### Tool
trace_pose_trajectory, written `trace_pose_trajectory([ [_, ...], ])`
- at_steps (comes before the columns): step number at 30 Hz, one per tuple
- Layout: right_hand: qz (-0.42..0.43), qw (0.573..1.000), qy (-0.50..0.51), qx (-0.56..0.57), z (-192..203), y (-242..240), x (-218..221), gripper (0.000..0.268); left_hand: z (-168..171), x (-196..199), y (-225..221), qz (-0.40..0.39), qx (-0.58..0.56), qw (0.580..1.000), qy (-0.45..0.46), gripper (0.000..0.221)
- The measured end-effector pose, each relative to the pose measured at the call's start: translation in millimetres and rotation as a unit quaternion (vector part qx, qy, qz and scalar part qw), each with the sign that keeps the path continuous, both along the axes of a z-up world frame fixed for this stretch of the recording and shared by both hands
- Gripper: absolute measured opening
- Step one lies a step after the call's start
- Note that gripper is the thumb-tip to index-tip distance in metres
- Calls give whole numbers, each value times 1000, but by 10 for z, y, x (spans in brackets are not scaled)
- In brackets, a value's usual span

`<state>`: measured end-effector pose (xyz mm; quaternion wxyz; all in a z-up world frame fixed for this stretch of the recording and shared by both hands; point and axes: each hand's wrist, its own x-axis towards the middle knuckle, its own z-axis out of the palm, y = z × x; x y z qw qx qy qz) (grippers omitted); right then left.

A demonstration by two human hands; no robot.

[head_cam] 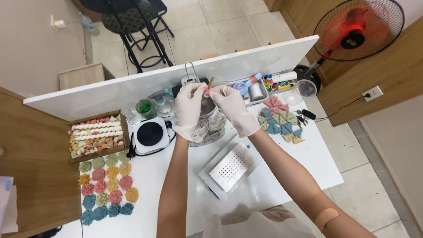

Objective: Demolding various colorful wax flower and butterfly shapes from a mold and stirring wax in a melting pot.

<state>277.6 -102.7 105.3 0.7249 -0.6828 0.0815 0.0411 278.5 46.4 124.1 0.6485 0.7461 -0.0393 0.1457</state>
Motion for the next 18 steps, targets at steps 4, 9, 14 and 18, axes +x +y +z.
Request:
trace_pose_trajectory([
  [4,-1,1000,-7,-6,-73,17,50,16,-174,200,64,-7,31,999,39,21],
  [9,10,998,-4,-68,-33,-55,28,18,-375,341,186,-39,13,999,29,17],
  [14,13,989,-12,-149,10,-171,-10,18,-146,266,312,-51,134,990,10,18],
  [18,28,960,-61,-274,86,-184,-69,20,117,143,307,-132,217,964,-81,34],
])
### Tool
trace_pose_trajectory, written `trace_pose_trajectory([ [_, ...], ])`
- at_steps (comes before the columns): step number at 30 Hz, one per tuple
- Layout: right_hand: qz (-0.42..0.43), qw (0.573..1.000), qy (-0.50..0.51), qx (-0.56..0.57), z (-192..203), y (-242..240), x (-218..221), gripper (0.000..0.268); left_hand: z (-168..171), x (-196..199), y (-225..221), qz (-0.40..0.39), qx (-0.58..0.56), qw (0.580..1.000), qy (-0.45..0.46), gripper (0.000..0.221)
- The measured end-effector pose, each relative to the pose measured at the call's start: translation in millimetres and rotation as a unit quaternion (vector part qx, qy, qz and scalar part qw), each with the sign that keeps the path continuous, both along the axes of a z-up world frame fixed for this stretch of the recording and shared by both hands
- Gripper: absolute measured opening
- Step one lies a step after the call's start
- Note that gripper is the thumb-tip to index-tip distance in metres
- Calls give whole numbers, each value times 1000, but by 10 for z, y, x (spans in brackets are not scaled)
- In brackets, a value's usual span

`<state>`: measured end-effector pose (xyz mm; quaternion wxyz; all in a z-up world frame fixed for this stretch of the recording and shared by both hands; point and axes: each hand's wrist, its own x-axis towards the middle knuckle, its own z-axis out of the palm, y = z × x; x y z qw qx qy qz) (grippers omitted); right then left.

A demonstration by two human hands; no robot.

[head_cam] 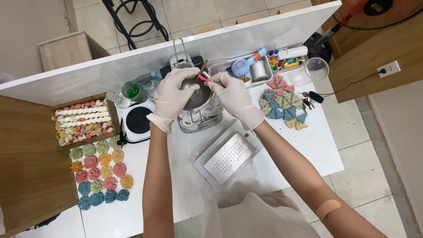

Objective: Demolding various colorful wax flower and butterfly shapes from a mold and stirring wax in a melting pot.

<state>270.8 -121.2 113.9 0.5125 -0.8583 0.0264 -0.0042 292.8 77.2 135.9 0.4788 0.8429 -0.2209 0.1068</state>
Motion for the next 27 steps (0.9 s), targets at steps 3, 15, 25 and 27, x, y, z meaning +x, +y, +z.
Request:
trace_pose_trajectory([
  [3,39,992,-85,-87,-6,-2,-20,17,151,-52,-7,-22,36,999,-27,33],
  [15,155,929,-193,-276,118,-104,145,16,129,-54,60,0,191,975,-110,32],
  [25,191,874,-276,-350,2,-45,212,9,0,11,57,-3,256,960,-114,26],
  [27,192,864,-276,-374,59,-12,192,10,7,-5,25,-21,231,962,-144,28],
])
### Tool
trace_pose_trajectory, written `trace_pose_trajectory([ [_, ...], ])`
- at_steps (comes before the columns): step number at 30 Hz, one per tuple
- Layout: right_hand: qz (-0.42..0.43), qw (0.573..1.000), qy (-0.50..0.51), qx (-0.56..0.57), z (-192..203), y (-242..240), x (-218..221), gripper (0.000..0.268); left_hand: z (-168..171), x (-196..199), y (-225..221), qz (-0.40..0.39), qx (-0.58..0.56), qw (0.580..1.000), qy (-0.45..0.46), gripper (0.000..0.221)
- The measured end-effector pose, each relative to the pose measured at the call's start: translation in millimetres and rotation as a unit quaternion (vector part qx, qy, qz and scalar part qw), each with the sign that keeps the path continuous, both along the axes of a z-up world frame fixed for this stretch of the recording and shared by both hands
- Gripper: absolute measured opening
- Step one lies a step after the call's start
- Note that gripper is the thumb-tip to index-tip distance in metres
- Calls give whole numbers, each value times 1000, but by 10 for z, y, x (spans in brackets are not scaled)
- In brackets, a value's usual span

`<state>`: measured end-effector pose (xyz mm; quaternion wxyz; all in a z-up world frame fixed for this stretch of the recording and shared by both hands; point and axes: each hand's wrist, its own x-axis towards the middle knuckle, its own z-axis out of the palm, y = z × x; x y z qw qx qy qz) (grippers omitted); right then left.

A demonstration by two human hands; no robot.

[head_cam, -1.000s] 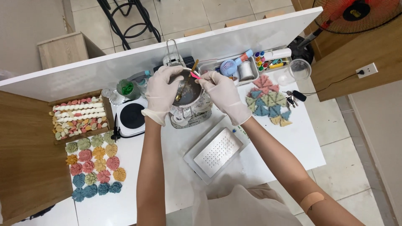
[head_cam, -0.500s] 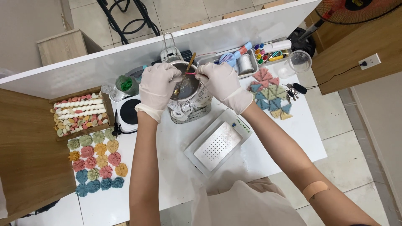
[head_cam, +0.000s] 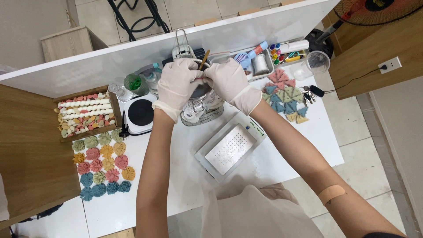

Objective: Demolding various colorful wax flower and butterfly shapes from a mold and stirring wax in a melting pot.

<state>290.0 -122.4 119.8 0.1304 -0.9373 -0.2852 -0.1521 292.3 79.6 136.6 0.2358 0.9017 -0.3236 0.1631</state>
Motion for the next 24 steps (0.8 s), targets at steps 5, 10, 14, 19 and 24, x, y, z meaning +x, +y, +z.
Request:
trace_pose_trajectory([
  [5,-26,1000,8,12,122,-123,-155,12,-353,153,147,44,74,994,-62,13],
  [10,-88,992,6,88,211,-498,-823,15,-411,8,211,65,65,992,-82,34],
  [14,-187,935,166,251,64,-855,-1714,17,-255,-289,233,86,35,990,-106,21],
  [19,-285,896,236,247,-649,-1244,-2665,16,-42,-685,118,111,-75,991,22,21],
  [24,-327,837,345,269,-679,-1178,-2895,28,-255,-1391,-43,100,-256,961,35,9],
])
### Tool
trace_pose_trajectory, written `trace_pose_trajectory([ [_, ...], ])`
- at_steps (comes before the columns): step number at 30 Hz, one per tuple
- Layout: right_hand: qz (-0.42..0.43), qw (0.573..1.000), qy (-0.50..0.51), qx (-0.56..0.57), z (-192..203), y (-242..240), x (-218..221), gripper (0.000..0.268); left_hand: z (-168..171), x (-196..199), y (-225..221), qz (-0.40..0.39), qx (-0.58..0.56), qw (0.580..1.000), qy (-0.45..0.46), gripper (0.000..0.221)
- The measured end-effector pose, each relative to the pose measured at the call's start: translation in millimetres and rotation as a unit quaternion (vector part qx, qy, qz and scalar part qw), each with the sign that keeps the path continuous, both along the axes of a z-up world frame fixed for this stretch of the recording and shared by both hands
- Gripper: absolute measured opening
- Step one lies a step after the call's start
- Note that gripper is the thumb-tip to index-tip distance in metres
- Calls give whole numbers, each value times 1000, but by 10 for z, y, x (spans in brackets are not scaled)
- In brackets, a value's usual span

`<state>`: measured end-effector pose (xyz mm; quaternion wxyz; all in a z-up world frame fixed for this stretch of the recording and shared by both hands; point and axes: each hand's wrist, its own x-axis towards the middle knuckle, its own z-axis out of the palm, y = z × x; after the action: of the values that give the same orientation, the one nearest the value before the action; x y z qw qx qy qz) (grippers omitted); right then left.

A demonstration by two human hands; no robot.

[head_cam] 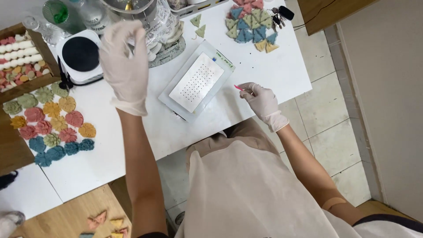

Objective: Demolding various colorful wax flower and butterfly shapes from a mold and stirring wax in a melting pot.

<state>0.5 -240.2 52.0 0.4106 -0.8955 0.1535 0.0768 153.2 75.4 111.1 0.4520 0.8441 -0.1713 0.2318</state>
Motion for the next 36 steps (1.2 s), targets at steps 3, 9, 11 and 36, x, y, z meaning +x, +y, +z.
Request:
trace_pose_trajectory([
  [3,15,996,72,-56,-140,-3,104,17,-186,-576,-157,14,-147,983,112,19],
  [9,109,988,-8,-110,-944,-143,398,18,-1149,-1759,-441,223,-306,856,352,34],
  [11,127,984,6,-127,-978,-126,477,18,-1344,-2071,-593,252,-300,840,375,35],
  [36,173,978,-91,68,-1226,-231,616,11,-1492,-2742,-1713,188,-308,813,457,37],
])
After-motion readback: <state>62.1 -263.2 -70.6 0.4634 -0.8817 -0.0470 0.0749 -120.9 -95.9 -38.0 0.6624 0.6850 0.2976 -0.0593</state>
